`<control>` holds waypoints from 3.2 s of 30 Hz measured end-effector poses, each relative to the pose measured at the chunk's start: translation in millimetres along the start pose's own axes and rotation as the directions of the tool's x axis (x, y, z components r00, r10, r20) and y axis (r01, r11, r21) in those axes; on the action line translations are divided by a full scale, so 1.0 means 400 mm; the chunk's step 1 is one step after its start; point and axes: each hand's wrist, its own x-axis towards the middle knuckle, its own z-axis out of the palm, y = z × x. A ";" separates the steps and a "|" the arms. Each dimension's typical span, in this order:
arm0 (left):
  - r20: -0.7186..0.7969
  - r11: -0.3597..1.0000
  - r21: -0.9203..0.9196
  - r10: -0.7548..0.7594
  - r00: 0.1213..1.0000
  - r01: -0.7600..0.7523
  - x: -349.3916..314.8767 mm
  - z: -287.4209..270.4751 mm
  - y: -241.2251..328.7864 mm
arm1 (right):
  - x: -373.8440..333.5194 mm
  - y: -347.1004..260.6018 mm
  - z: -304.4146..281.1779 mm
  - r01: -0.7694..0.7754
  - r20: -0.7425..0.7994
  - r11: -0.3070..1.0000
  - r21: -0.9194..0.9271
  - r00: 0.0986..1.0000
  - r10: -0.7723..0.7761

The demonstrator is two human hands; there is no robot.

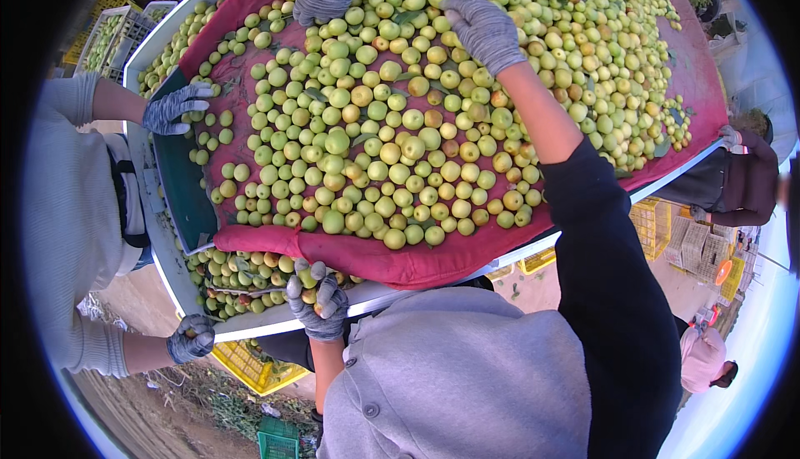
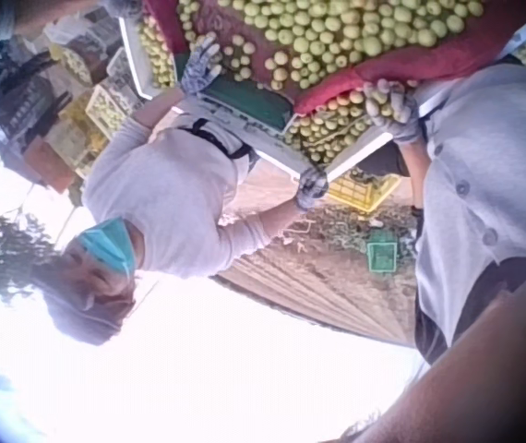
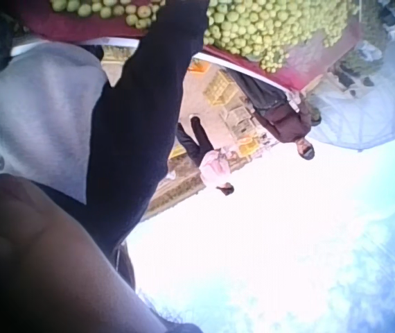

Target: The person sorts green plums on a red conveyor belt, picking up handfuls and moving them along the belt while removing leaves. They occasionally drop a few plums into a yellow crate below. The task is repetitive and performed by hand with gloves.

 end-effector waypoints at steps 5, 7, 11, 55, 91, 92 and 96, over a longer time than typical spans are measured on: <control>-0.017 1.000 0.013 0.006 1.000 -0.005 0.001 -0.004 0.002 | 0.148 0.172 0.038 -0.131 0.297 0.849 -0.513 0.900 0.319; -0.031 1.000 0.008 0.022 0.999 -0.022 -0.001 -0.008 0.005 | 0.175 0.184 0.067 -0.039 0.433 0.816 -0.576 0.833 0.346; 0.005 1.000 -0.022 -0.017 1.000 0.018 -0.009 -0.018 0.011 | 0.162 0.156 0.078 -0.060 0.565 0.924 -0.377 0.776 0.281; 0.236 0.991 -0.091 -0.070 0.969 0.094 0.091 0.037 -0.059 | -0.033 -0.210 0.193 0.038 0.298 0.997 -0.063 0.954 -0.018; 0.079 0.984 -0.140 -0.096 0.992 0.106 0.091 0.051 -0.078 | -0.317 -0.464 -0.094 -0.531 0.464 -0.057 0.845 0.783 -0.414; 0.202 0.998 0.036 -0.060 0.977 0.054 0.089 0.054 -0.084 | -0.332 -0.482 -0.104 -0.492 0.451 -0.002 0.871 0.799 -0.398; -0.040 0.990 0.101 -0.090 0.995 0.093 0.077 0.055 -0.100 | -0.368 -0.468 -0.126 0.183 0.278 0.694 0.696 0.823 -0.496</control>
